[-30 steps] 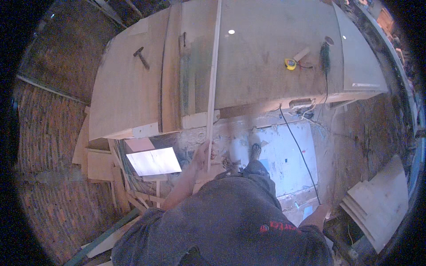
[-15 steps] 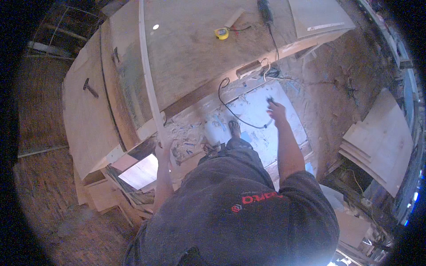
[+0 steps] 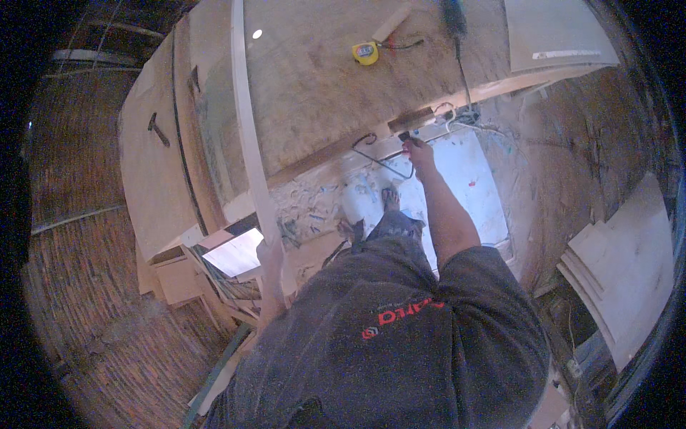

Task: The person assembles wooden pieces on a workbench, using a hammer to drive nails and a tape measure to check dimensions. They repeatedly position and adjust thin wooden strips and larger boards, then hammer them into place.

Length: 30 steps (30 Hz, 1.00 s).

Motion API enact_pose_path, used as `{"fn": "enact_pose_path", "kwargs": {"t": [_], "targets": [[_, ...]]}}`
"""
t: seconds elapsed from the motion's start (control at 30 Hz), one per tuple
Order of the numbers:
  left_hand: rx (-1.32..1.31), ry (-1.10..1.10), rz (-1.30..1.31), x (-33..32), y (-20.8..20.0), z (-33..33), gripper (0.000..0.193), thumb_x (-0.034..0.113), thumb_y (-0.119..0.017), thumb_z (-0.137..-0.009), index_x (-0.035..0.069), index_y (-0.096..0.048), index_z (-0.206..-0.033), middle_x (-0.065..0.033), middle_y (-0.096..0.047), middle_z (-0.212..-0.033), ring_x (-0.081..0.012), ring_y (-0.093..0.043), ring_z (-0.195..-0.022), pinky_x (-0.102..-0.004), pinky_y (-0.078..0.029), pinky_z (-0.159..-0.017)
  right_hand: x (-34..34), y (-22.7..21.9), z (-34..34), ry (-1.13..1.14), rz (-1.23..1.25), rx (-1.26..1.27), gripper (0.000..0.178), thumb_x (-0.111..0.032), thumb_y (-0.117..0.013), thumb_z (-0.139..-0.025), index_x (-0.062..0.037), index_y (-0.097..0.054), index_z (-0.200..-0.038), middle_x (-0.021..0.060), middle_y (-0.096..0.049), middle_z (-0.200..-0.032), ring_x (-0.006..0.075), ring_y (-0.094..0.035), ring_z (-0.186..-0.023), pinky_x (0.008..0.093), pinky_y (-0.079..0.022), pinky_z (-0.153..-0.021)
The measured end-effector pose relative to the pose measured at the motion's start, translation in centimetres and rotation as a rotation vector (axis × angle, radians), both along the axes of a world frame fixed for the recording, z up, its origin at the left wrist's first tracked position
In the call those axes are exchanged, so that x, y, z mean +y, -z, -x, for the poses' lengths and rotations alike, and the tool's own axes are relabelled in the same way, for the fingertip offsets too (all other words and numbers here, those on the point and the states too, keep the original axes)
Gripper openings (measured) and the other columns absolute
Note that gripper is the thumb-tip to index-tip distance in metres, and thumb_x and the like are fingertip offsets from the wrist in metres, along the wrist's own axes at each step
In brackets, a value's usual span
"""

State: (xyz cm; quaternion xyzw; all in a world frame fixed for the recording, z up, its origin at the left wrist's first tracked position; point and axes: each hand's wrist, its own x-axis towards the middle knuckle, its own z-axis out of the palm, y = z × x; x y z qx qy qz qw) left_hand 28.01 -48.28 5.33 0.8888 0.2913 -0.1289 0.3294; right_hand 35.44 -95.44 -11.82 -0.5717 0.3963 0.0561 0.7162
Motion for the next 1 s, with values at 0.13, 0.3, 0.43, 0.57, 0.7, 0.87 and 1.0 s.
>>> {"fn": "enact_pose_path", "kwargs": {"t": [0.13, 0.3, 0.43, 0.57, 0.7, 0.87, 1.0], "targets": [[-0.229, 0.262, -0.267, 2.4, 4.7, 3.7, 0.04, 0.039, -0.068, -0.091, -0.002, -0.071, -0.092, -0.013, -0.069, -0.071, -0.0248, -0.067, -0.063, -0.0391, -0.054, -0.067, -1.1, 4.3, 1.0, -0.291, 0.426, -0.161, 0.022, -0.024, -0.058, -0.091, -0.0101, -0.075, -0.097, 0.0039, -0.072, -0.083, 0.0151, -0.064, -0.071, 0.031, -0.047, -0.061], [-0.101, 0.119, 0.014, -0.7, 1.2, 3.6, 0.038, 0.036, -0.069, -0.091, -0.002, -0.071, -0.094, -0.0128, -0.069, -0.071, -0.0247, -0.068, -0.065, -0.0394, -0.054, -0.067, -0.4, 1.8, -0.6, 0.033, 0.019, -0.068, 0.025, -0.024, -0.066, -0.092, -0.0019, -0.071, -0.103, 0.0071, -0.072, -0.086, 0.0163, -0.067, -0.07, 0.0288, -0.048, -0.058], [-0.059, 0.097, 0.09, -2.2, -1.5, 3.2, 0.037, 0.034, -0.069, -0.091, -0.002, -0.071, -0.095, -0.0127, -0.069, -0.071, -0.0247, -0.069, -0.066, -0.0396, -0.054, -0.067, -1.2, -0.1, -2.0, 0.023, -0.038, 0.002, 0.023, -0.023, -0.067, -0.093, -0.0012, -0.071, -0.098, 0.0082, -0.071, -0.083, 0.0178, -0.067, -0.066, 0.0302, -0.048, -0.055], [-0.161, 0.146, 0.073, -0.3, 1.0, 3.3, 0.034, 0.031, -0.07, -0.091, -0.002, -0.071, -0.098, -0.0111, -0.068, -0.072, -0.0232, -0.069, -0.068, -0.0388, -0.054, -0.066, -0.8, -0.2, -3.2, 0.071, -0.139, -0.054, 0.019, -0.016, -0.067, -0.091, 0.0014, -0.071, -0.097, 0.0105, -0.071, -0.082, 0.0191, -0.067, -0.065, 0.0326, -0.051, -0.057], [-0.186, 0.164, 0.083, 1.3, 2.8, 5.8, 0.039, 0.034, -0.071, -0.09, -0.002, -0.071, -0.103, -0.0106, -0.07, -0.074, -0.0217, -0.069, -0.07, -0.0384, -0.053, -0.065, -2.6, -0.9, -3.9, -0.423, 0.663, 0.167, 0.03, -0.02, -0.068, -0.085, 0.0013, -0.071, -0.106, 0.0197, -0.074, -0.094, 0.0351, -0.072, -0.087, 0.0466, -0.056, -0.078], [0.227, -0.214, 0.485, 4.2, 0.4, 8.4, 0.037, 0.033, -0.073, -0.091, 0.002, -0.071, -0.11, -0.0039, -0.07, -0.079, -0.0178, -0.067, -0.069, -0.0326, -0.052, -0.063, -0.6, -13.3, -6.5, -1.104, 0.902, 0.145, 0.046, -0.042, -0.068, -0.085, -0.0008, -0.075, -0.105, 0.0243, -0.073, -0.103, 0.0392, -0.07, -0.1, 0.0476, -0.054, -0.089], [0.365, -0.394, 0.617, 8.4, 0.1, 15.3, 0.038, 0.034, -0.074, -0.091, 0.002, -0.071, -0.11, -0.004, -0.071, -0.08, -0.0174, -0.067, -0.069, -0.0324, -0.052, -0.063, 11.2, -15.3, -6.4, -1.123, 0.566, -0.397, 0.043, -0.037, -0.069, -0.09, -0.0004, -0.072, -0.113, 0.0219, -0.074, -0.106, 0.0344, -0.071, -0.1, 0.0425, -0.055, -0.089]]}}
